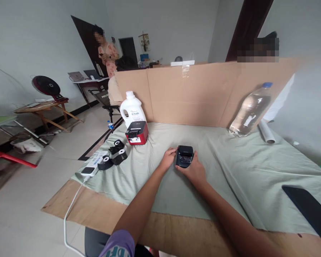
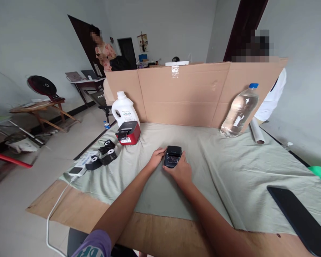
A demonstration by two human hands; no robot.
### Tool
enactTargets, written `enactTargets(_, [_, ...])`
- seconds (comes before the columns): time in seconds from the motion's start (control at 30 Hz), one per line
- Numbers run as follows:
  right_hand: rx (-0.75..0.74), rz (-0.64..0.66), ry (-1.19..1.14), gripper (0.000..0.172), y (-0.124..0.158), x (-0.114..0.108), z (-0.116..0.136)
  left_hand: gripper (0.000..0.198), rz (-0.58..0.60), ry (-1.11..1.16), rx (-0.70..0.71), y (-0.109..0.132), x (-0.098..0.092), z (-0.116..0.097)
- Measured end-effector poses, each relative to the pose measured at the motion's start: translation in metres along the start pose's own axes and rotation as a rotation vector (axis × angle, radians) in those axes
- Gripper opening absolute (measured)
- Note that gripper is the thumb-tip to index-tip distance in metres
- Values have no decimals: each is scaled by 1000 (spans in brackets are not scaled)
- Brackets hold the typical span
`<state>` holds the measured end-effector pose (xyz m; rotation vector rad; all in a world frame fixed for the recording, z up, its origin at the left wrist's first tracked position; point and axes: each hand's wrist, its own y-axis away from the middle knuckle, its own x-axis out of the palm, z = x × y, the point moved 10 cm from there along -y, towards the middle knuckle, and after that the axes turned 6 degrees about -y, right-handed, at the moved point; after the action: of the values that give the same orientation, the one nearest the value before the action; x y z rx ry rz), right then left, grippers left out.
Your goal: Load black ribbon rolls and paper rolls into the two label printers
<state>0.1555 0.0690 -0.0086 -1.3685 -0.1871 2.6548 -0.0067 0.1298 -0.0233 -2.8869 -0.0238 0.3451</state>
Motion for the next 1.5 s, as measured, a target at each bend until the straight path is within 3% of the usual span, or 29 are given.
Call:
enactTargets(0.23, [-50,-11,-27,111,1,-2,5,40,-7,-3,8,-14,4,9])
enactTargets(0.43, [-88,-16,-44,107,1,-3,7,37,3,-62,10,-17,7,6])
enactTargets(0.53, [-90,-27,-42,109,1,-3,6,40,-10,-141,34,-13,1,-8])
enactTargets(0.63, [-82,-15,-36,108,1,-2,6,39,2,-412,77,-11,0,-35])
enactTargets(0.8, [-82,-10,-20,110,1,-2,6,23,276,-1010,-33,-26,24,-59])
enactTargets(0.9, [-79,-9,-10,112,0,-1,4,17,414,-1067,-117,-40,43,-63])
enactTargets(1.03, [-103,-9,10,114,0,-1,6,24,442,-1109,-165,-51,56,-74])
enactTargets(1.13, [-114,-12,35,113,0,-2,7,25,370,-1105,-112,-45,46,-92])
enactTargets(1.23, [-101,-14,39,113,-1,-2,7,21,265,-1092,-39,-25,19,-106])
enactTargets(1.37, [-102,-19,13,109,0,-4,9,24,222,-1080,11,3,-9,-98])
enactTargets(1.5, [-95,-19,-17,108,1,-4,9,24,187,-1036,20,3,-10,-87])
